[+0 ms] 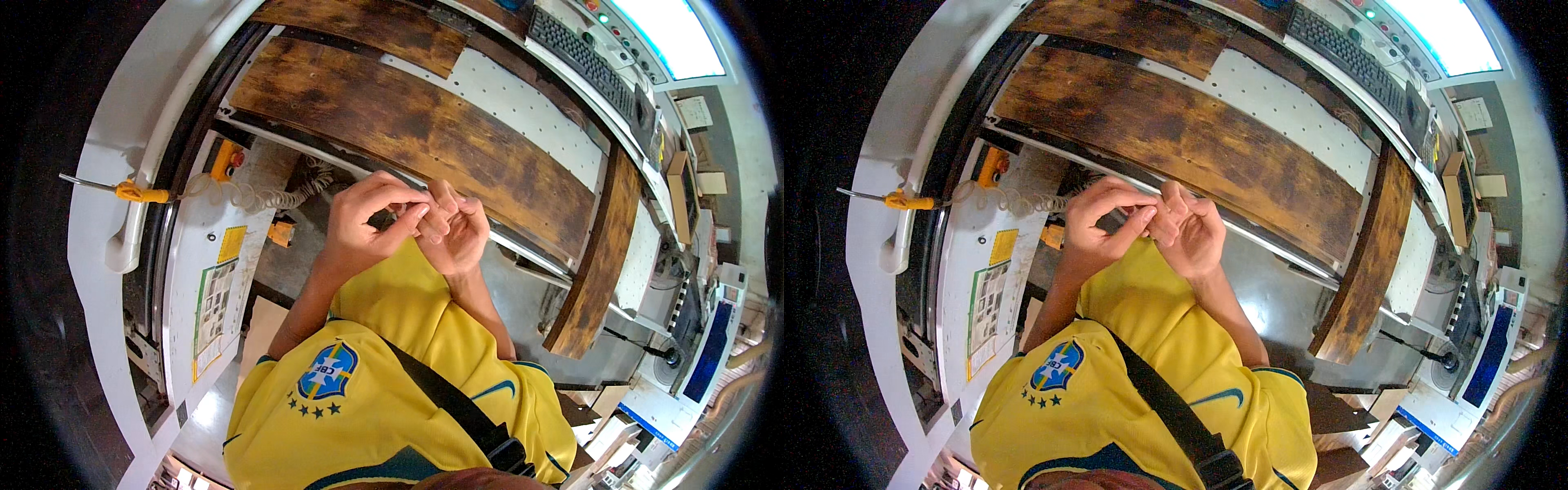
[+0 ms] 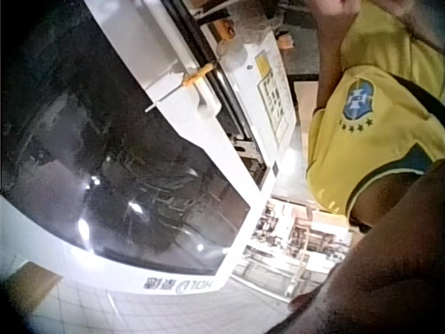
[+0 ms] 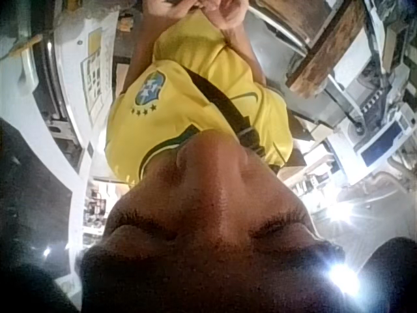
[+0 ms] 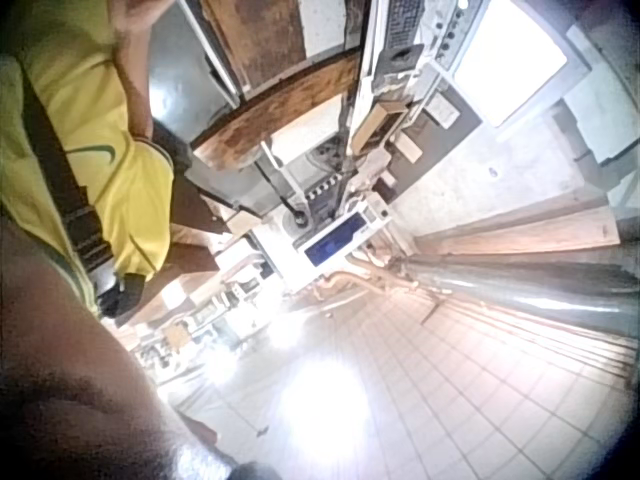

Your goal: The person handles wood boards by moving them from a workspace surface to a stack, then repositions other boards on the work surface.

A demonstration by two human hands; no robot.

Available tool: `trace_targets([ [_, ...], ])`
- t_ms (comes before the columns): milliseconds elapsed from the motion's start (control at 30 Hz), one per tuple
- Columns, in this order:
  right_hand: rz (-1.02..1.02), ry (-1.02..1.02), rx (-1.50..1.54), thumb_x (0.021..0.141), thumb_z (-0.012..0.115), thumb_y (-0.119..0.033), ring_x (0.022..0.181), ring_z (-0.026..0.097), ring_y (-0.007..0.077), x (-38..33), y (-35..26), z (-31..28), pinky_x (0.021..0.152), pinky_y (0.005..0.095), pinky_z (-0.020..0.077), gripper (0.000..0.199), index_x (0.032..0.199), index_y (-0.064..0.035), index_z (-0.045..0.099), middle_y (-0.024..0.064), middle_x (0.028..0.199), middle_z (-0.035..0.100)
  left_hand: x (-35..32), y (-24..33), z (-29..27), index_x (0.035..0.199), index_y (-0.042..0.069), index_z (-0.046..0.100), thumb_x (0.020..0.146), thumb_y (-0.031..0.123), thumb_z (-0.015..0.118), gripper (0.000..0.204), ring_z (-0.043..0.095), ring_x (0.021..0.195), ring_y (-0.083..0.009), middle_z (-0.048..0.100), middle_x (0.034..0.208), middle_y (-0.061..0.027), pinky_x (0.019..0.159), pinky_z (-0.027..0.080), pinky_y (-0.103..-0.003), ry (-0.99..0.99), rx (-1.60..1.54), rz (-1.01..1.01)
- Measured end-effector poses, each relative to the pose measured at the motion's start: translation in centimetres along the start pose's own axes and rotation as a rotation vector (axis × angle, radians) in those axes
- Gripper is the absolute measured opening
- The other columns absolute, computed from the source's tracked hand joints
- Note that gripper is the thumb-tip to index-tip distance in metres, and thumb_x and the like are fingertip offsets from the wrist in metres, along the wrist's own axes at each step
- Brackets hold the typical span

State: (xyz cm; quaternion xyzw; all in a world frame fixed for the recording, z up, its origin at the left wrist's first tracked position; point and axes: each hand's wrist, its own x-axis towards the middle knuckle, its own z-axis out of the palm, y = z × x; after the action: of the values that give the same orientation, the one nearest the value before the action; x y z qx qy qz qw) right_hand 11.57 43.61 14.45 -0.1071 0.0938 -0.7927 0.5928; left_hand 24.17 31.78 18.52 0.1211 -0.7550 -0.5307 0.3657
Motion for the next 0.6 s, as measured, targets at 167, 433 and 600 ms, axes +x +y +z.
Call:
trace_targets([
  [167,0.009,-0.025,0.015,0.105,0.043,-0.031,0.065,0.053,0.0160,0.3,-0.1,-0.2,0.078,0.0324,0.0467,0.024,0.088,-0.0147,0.045,0.0024,0.069,0.052,0.2,0.1,0.1,0.100,0.001,0.078,0.086,-0.004,0.077,0.014,0.071,0.078,-0.0187,0.074,0.094,-0.0109,0.070,0.056,-0.030,0.016,-0.004,-0.005],
  [433,-0.062,0.049,-0.307,0.106,0.050,-0.033,0.064,0.052,0.0127,0.9,-0.2,0.0,0.076,0.0310,0.0445,0.026,0.090,-0.0127,0.050,0.0008,0.075,0.055,0.6,-0.3,-0.2,0.100,0.000,0.077,0.089,0.000,0.076,0.011,0.075,0.081,-0.0195,0.074,0.095,-0.0104,0.070,0.060,-0.030,0.006,0.058,0.030],
  [600,-0.482,0.100,-1.388,0.097,0.066,-0.001,0.078,0.065,0.0213,0.4,-0.6,-1.1,0.073,0.0332,0.0507,0.002,0.098,0.0003,0.067,0.0105,0.089,0.068,0.5,-1.7,-0.2,0.100,0.000,0.077,0.094,0.009,0.074,0.011,0.075,0.078,-0.0213,0.075,0.091,-0.0121,0.067,0.058,-0.032,0.037,0.027,-0.039],
])
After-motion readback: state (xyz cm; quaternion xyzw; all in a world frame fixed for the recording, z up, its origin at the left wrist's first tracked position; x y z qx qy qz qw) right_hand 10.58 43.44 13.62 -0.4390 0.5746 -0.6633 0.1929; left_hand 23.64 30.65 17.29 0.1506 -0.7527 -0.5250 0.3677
